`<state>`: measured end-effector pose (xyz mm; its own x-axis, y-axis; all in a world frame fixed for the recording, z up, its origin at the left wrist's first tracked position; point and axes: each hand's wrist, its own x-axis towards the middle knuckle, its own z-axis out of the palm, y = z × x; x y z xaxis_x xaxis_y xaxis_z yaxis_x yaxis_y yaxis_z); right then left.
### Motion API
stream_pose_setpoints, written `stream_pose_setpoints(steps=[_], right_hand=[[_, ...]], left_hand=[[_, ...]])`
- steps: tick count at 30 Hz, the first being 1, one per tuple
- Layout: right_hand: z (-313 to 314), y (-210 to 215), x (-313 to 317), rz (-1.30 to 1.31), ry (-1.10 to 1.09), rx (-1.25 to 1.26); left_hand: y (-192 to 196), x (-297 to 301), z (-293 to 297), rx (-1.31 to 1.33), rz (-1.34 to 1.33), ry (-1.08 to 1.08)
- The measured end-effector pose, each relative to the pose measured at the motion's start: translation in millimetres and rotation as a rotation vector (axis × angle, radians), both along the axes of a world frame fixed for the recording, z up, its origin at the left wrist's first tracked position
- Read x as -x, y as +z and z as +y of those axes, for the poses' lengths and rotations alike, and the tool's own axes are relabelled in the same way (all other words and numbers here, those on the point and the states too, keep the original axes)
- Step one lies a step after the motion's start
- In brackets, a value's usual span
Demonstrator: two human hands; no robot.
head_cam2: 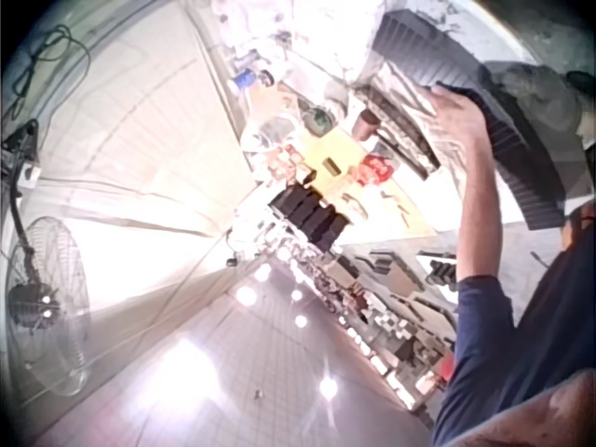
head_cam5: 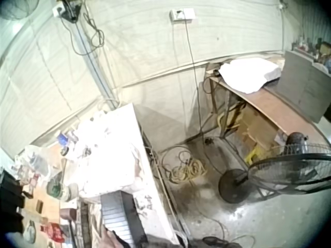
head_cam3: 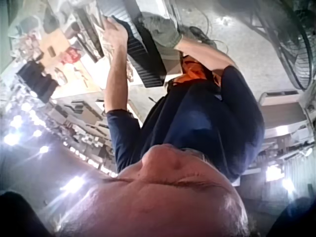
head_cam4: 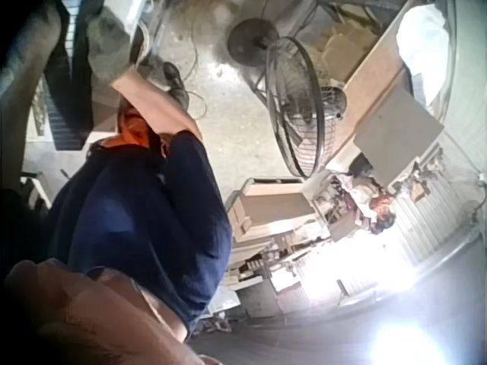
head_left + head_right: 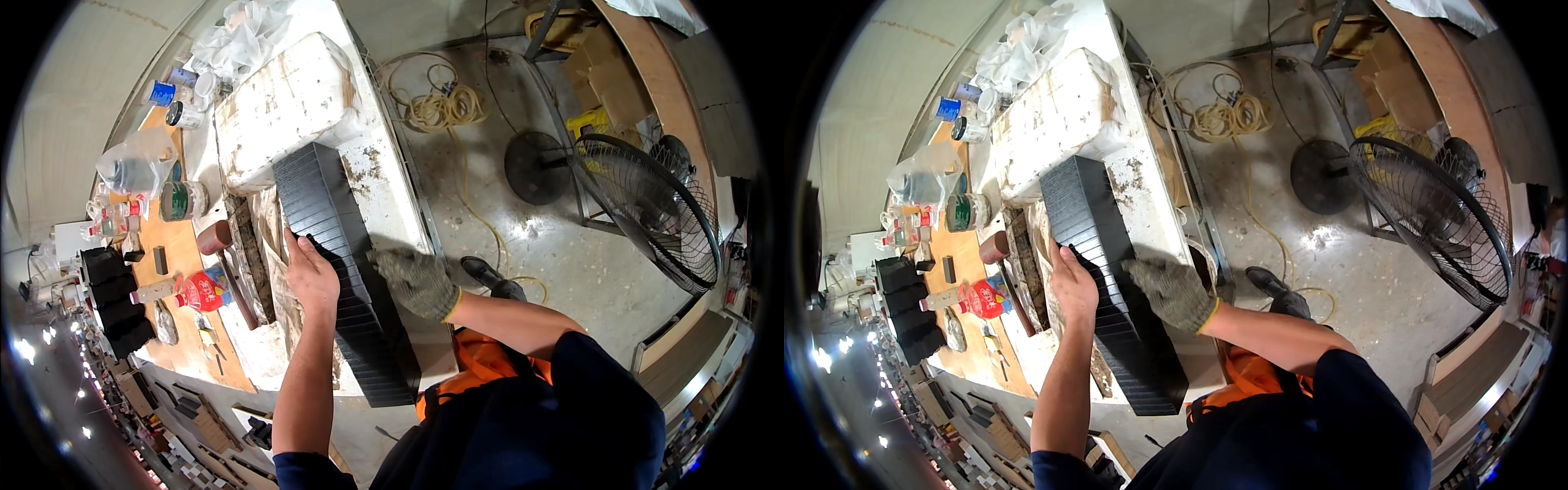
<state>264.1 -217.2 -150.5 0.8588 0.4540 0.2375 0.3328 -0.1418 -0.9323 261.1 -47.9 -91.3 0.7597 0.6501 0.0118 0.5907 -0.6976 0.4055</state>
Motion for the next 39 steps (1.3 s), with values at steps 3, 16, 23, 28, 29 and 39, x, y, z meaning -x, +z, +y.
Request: stream_pose_setpoints(steps=[3,16,23,28,29,39], right_hand=[[0.8,4.9,-3.6,-0.037,0.099,-0.015],[-29.6,-9.7,13.5,-0.374,0.294,0.118],[-2.6,9.5,-28.3,-0.102,-0.201,0.207],[24.1,31.6,-85.3,-0.332,-0.404,0.265],[30.0,46.8,-109.6,-0.442,-0.418,0.209],[101.2,72.5,-208.0,-0.777,0.041,0.800]], left_hand=[[2.3,-0.4,0.1,0.031,0.024,0.002],[5.1,-1.8,-0.2,0.052,0.073,0.035],[2.3,-0.4,-0.5,0.002,0.012,0.011],[-6.4,3.0,5.1,-0.039,-0.011,-0.005],[-9.0,1.9,4.2,-0.037,-0.024,-0.007],[-2.4,3.7,4.5,0.044,0.060,0.009]])
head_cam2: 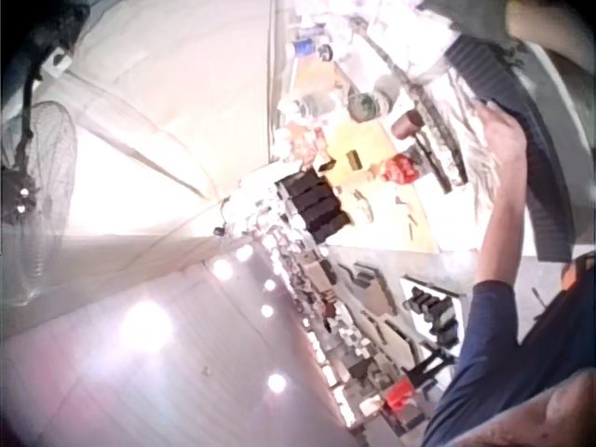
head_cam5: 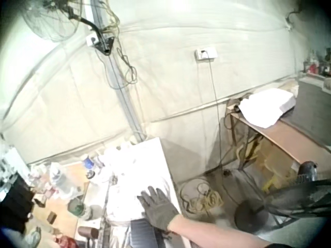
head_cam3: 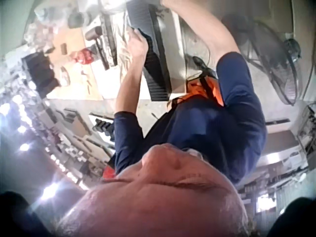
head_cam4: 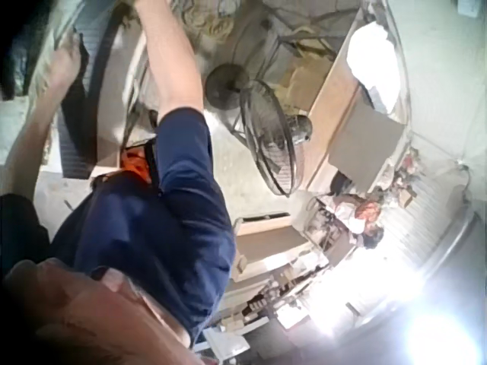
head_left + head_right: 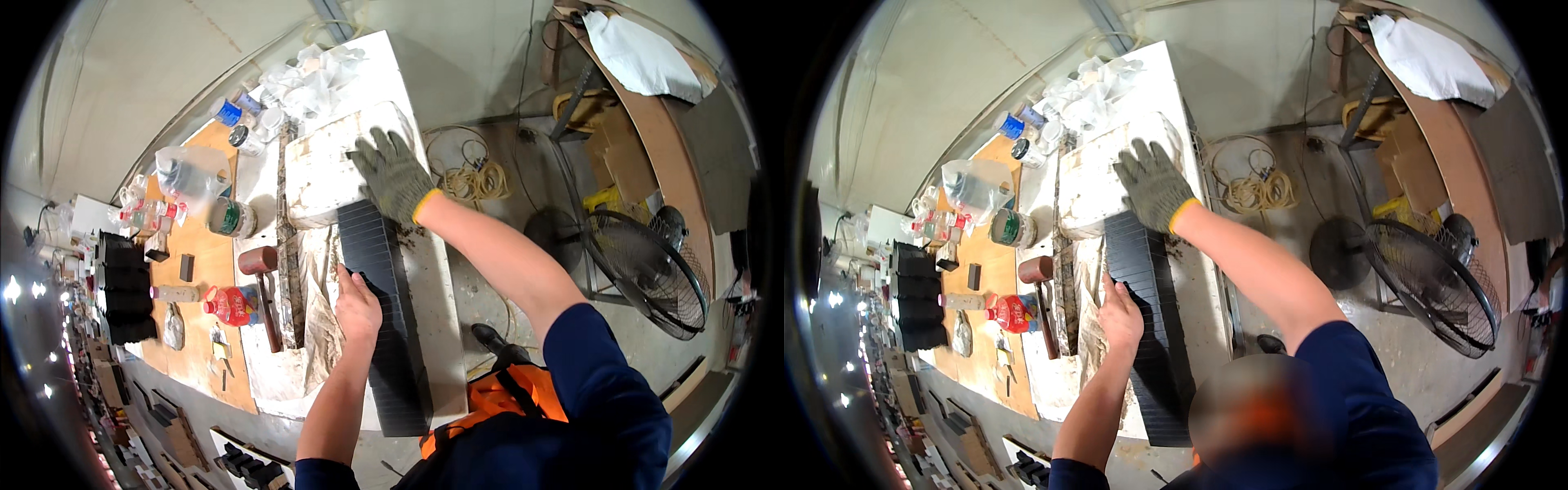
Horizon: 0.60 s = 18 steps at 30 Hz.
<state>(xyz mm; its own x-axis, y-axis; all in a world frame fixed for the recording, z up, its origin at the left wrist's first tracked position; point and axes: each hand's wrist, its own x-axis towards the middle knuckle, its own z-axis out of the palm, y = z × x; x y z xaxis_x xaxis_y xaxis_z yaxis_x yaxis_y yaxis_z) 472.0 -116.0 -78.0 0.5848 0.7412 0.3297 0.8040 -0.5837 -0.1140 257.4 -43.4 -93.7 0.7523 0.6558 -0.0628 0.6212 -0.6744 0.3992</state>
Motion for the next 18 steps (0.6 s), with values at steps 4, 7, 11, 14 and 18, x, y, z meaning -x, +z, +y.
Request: stream_pose_setpoints(steps=[4,7,11,14,18], right_hand=[[-24.7,-22.7,52.7,0.068,0.195,0.024],[-48.8,-35.0,100.0,0.138,0.401,-0.183],[-89.3,-28.7,182.5,0.354,0.516,-0.069],[-99.5,-1.4,209.3,0.511,0.579,-0.028],[-94.8,13.2,209.2,0.439,0.425,-0.123]], left_hand=[[2.6,-2.5,-2.4,0.078,0.010,0.021],[-5.8,1.0,3.4,0.017,-0.057,-0.016],[-1.9,0.1,4.9,0.092,-0.071,0.038],[-4.4,2.6,5.1,0.078,-0.067,0.047],[-7.2,-2.4,4.0,0.084,-0.050,0.033]])
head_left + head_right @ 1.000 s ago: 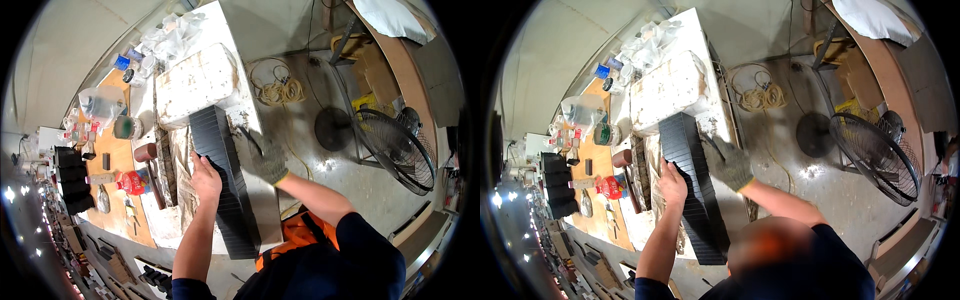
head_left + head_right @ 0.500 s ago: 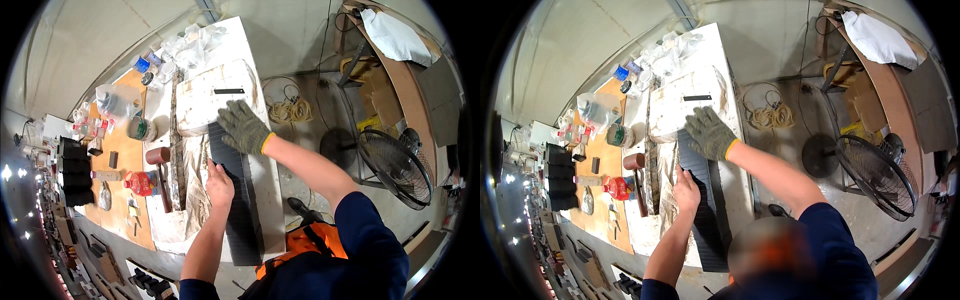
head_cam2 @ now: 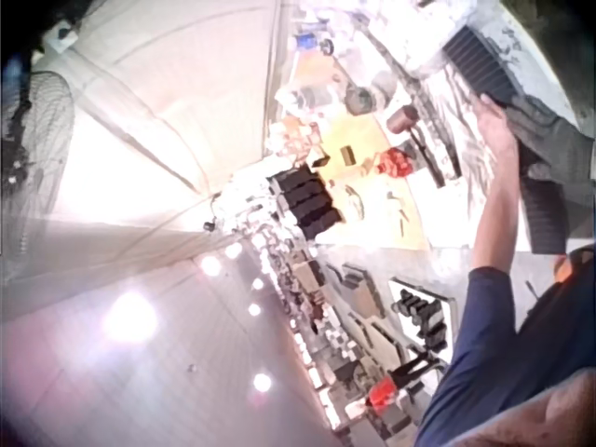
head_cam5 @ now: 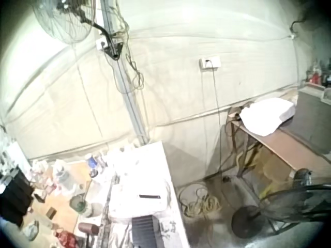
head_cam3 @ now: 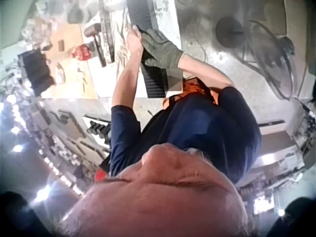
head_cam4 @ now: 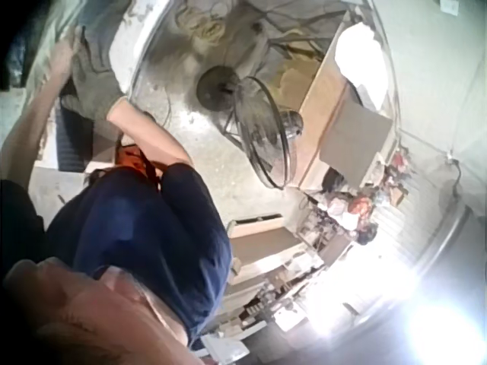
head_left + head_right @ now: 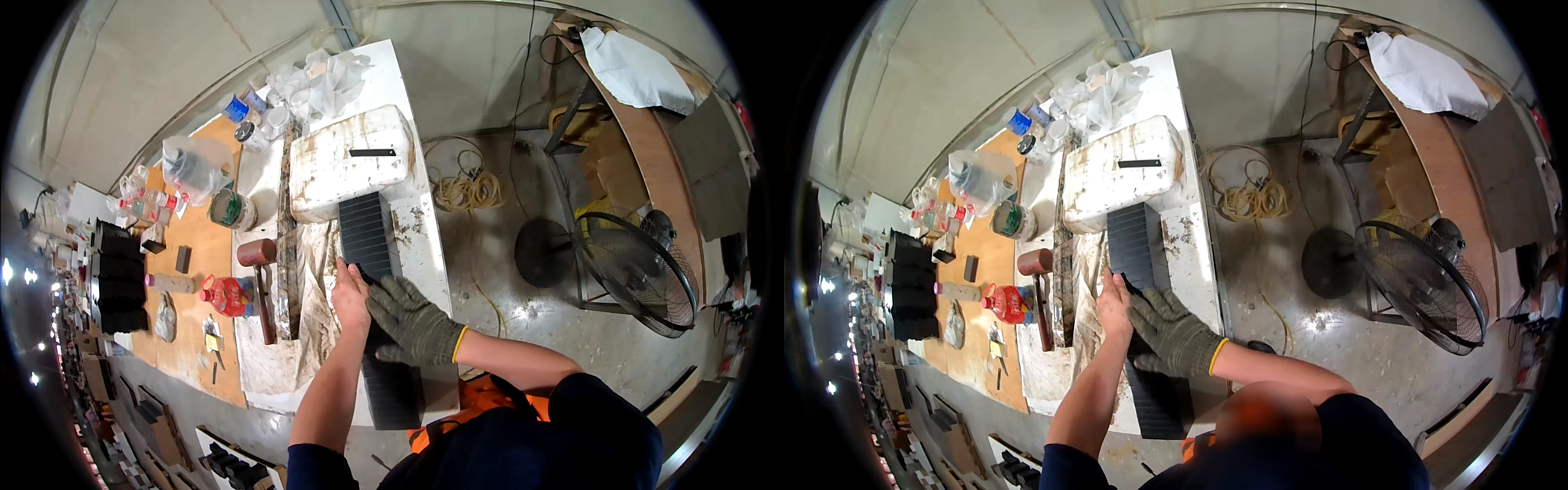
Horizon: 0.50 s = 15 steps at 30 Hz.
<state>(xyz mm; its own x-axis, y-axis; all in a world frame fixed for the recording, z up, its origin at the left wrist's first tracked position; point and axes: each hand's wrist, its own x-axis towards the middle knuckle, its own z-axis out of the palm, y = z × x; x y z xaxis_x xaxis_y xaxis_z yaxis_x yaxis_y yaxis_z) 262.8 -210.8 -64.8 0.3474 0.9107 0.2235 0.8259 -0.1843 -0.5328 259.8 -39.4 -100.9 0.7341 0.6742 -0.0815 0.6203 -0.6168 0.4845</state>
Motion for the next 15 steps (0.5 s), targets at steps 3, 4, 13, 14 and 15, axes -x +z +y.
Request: stream_pose_setpoints(steps=[3,4,13,14,15], right_hand=[[-15.9,4.2,21.6,-0.352,0.123,0.245],[-25.3,16.5,28.8,-0.162,0.353,0.309],[-25.8,-3.1,60.9,0.159,-0.136,0.009],[-26.4,-12.4,63.8,0.249,-0.277,0.026],[-30.3,-21.4,62.4,0.346,-0.432,0.047]], left_hand=[[-6.6,2.6,5.2,-0.043,-0.084,-0.031],[-4.7,3.4,3.0,-0.017,-0.092,-0.030],[-3.4,14.2,12.4,0.134,-0.325,0.055],[-12.7,22.0,18.7,0.049,-0.426,0.022],[-6.1,28.9,13.2,0.052,-0.434,0.013]])
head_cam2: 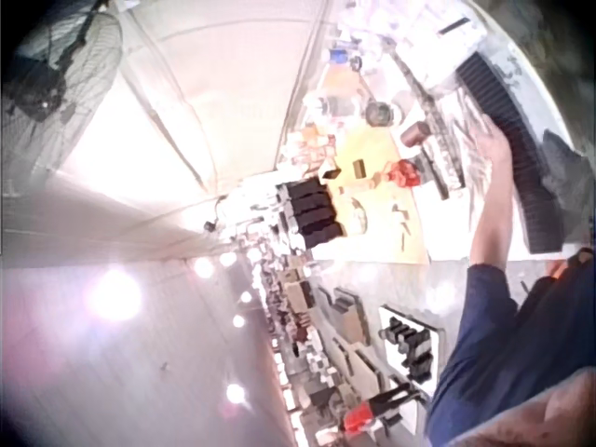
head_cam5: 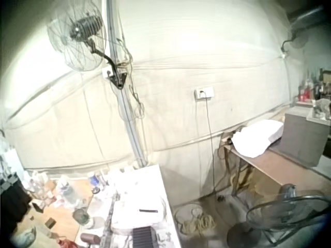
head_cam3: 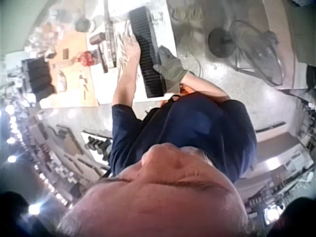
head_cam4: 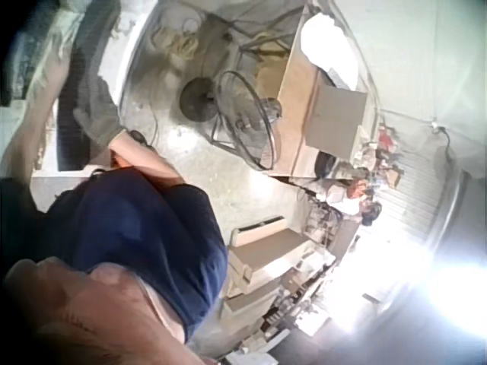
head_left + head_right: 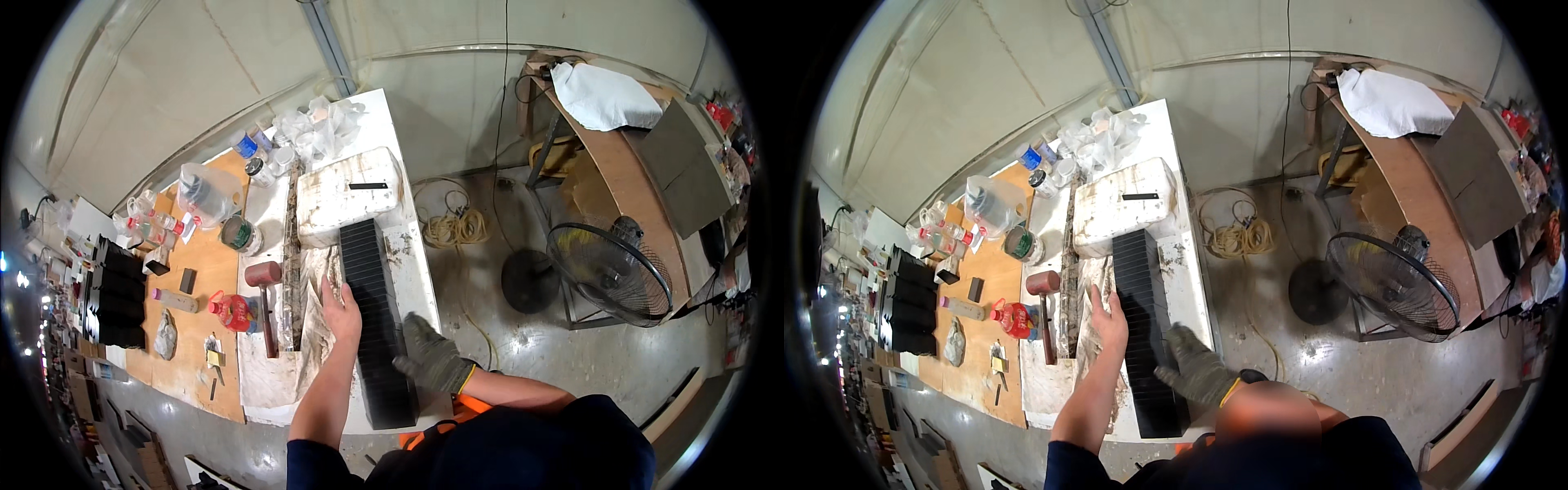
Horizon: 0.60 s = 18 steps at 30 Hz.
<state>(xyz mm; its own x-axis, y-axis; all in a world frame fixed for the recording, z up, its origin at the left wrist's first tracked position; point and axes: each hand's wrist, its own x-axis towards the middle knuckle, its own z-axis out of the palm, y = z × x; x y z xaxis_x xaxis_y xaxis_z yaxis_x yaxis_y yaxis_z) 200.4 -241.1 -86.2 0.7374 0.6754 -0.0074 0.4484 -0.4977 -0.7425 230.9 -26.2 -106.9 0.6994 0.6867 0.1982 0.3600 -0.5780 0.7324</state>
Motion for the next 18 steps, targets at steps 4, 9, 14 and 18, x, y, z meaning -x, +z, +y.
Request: stream_pose_setpoints(steps=[4,9,14,18], right_hand=[[-9.8,4.8,-11.6,0.345,-0.129,0.138],[11.7,12.1,-17.5,0.377,-0.040,0.188],[35.7,-31.9,22.4,0.324,-0.065,-0.021],[12.3,-25.5,59.0,0.360,0.032,0.132]], left_hand=[[11.2,61.2,-13.2,-0.015,0.059,-0.165],[-8.1,99.6,-31.0,-0.056,0.341,-0.171],[-0.2,95.1,-36.5,0.078,0.425,-0.199],[-2.0,95.0,-37.1,0.066,0.389,-0.186]])
